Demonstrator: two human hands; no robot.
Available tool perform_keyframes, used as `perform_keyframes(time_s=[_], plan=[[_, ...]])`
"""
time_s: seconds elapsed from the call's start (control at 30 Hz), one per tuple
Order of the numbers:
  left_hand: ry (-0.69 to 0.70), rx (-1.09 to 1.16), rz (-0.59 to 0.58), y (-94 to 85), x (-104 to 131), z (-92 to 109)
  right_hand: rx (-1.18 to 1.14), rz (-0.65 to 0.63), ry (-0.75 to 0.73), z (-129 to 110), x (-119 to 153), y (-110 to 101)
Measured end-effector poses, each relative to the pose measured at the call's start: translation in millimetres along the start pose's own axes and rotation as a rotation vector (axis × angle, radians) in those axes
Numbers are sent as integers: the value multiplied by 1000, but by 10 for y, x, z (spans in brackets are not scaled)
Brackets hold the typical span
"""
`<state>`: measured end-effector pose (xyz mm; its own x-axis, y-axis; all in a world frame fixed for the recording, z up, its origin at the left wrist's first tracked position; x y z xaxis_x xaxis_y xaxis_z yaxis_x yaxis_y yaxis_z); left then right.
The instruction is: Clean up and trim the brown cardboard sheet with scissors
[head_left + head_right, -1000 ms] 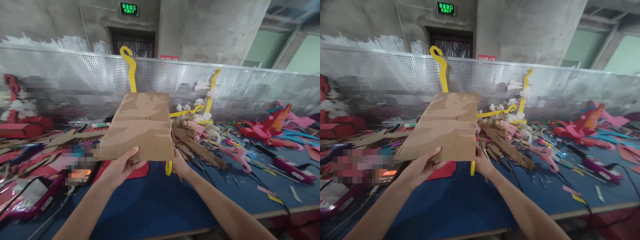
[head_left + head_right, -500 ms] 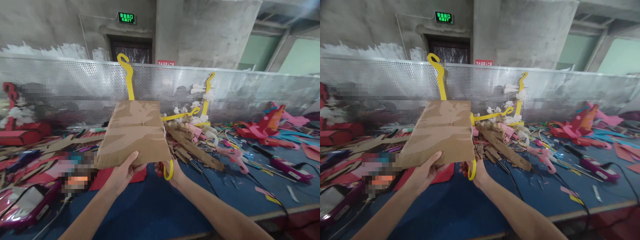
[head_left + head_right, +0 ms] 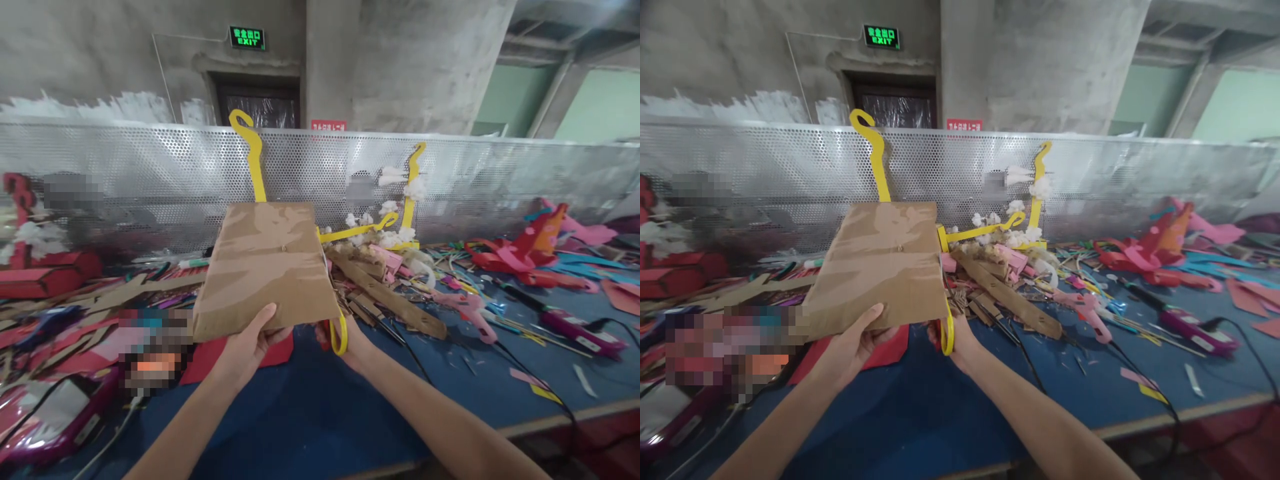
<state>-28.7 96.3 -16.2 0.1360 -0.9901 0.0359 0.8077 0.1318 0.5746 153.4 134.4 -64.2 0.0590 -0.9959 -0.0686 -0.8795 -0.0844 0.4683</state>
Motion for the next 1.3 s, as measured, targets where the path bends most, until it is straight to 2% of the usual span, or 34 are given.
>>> perform_keyframes(time_s=[0.23,0.47,0.7,1.0,1.3], plan=[[-36,-34,16,-35,17,67,13,9,139,55,-148,-226],[-48,-28,14,-22,15,14,6,-81,108,14,-26,-37],[-50,-14,10,1,14,-54,4,-3,91,156,-61,-21],[-1,-22,-5,-18,-4,-62,-28,7,47,53,29,40],[-39,-35,61,-97,-25,51,78,15,112,137,-138,-186]])
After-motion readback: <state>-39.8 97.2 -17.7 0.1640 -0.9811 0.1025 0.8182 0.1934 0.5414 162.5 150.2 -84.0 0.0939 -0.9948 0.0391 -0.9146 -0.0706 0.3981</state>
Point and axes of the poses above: each hand's wrist, its own x-axis away from the middle knuckle, its own y-axis out of the palm, z = x × y, the point moved 8 cm from there along -x, towards the middle knuckle, and after that the axes turned 6 degrees about z, right-handed, at the moved point
